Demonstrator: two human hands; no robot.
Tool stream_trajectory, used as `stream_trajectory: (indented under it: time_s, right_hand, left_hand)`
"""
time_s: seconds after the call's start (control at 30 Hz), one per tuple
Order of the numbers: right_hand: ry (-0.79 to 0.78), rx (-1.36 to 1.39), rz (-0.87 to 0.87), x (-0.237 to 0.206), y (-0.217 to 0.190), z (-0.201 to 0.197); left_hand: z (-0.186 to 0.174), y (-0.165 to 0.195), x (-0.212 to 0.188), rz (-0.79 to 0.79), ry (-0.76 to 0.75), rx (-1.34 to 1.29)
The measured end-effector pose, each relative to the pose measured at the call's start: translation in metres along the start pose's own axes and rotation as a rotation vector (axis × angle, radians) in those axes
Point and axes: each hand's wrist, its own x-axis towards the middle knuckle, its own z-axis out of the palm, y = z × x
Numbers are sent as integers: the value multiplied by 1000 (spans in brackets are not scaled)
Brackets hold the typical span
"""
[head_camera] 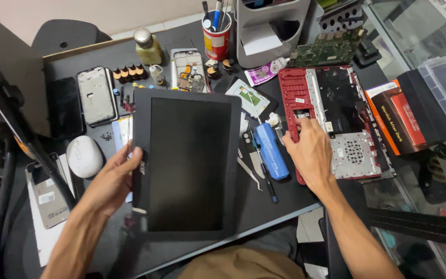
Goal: The person assembles a red laptop by securing the screen bezel to the display panel. They use a screwdriver to fasten screws into the corners of the bezel and then attach the back cover to the chassis, aligning the components and pressing them into place.
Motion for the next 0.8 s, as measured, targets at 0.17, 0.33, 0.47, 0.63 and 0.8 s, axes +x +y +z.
stream_trajectory:
  time_s: [0.17,0.33,0.47,0.63,0.8]
  right_hand:
    - [55,-106,-56,2,-5,-2]
    - [50,182,-11,6,-15,-6]
    - [-4,208,91,7,-24,-17]
    - [-20,159,122,3,-37,-37]
    - [13,131,100,-6,-49,-60]
  left_hand:
    - [-20,19,9,-7,13,165]
    - [-29,31,28,-105,82,483]
    - [-25,27,45,-94,36,659]
    - [-18,23,60,-92,-24,822]
    - [-12,20,74,-68,-103,908]
